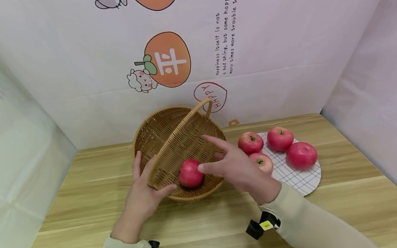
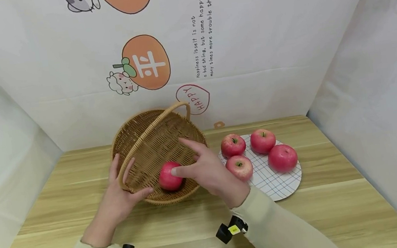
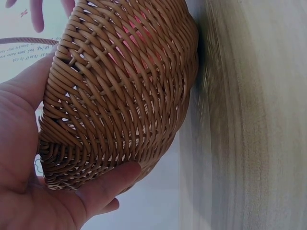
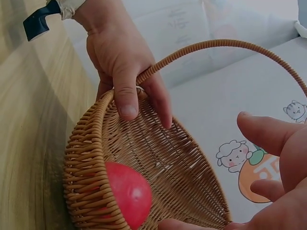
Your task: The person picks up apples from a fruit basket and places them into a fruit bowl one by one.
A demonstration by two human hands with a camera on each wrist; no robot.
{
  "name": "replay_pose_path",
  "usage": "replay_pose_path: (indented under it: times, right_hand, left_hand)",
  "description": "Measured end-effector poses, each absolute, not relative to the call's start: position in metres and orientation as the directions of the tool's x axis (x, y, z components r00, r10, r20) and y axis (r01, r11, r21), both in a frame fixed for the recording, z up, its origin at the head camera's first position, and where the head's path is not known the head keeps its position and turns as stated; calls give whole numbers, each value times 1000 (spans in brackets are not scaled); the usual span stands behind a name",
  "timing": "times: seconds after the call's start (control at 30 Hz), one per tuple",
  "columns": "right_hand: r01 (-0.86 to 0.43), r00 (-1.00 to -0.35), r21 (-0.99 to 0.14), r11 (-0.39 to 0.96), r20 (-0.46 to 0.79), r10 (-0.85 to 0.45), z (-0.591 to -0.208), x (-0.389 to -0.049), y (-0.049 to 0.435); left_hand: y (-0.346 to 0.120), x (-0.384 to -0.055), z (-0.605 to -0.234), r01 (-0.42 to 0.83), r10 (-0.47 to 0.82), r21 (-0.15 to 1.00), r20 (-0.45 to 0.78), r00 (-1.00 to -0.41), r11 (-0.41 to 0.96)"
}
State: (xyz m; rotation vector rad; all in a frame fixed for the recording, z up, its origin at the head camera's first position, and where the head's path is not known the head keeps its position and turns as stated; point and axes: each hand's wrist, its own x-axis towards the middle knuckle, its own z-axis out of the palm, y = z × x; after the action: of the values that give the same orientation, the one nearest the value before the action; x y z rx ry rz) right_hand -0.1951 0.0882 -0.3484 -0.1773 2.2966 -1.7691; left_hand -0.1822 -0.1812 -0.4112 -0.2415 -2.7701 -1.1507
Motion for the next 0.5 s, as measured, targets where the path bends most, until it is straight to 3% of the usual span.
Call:
replay_pose_path:
  times: [0.33,0.5]
  right_hand:
    - [153,-936,-982,107,-179,-304,-371,-208,76]
    - [140,-933,-982,129,-175,-314,-377,-212,70]
  left_hand:
    - [-181,-182,-410,209,110,686,186,-976,697]
    - [-181,-181,-410,213,108,692,192,-975,690]
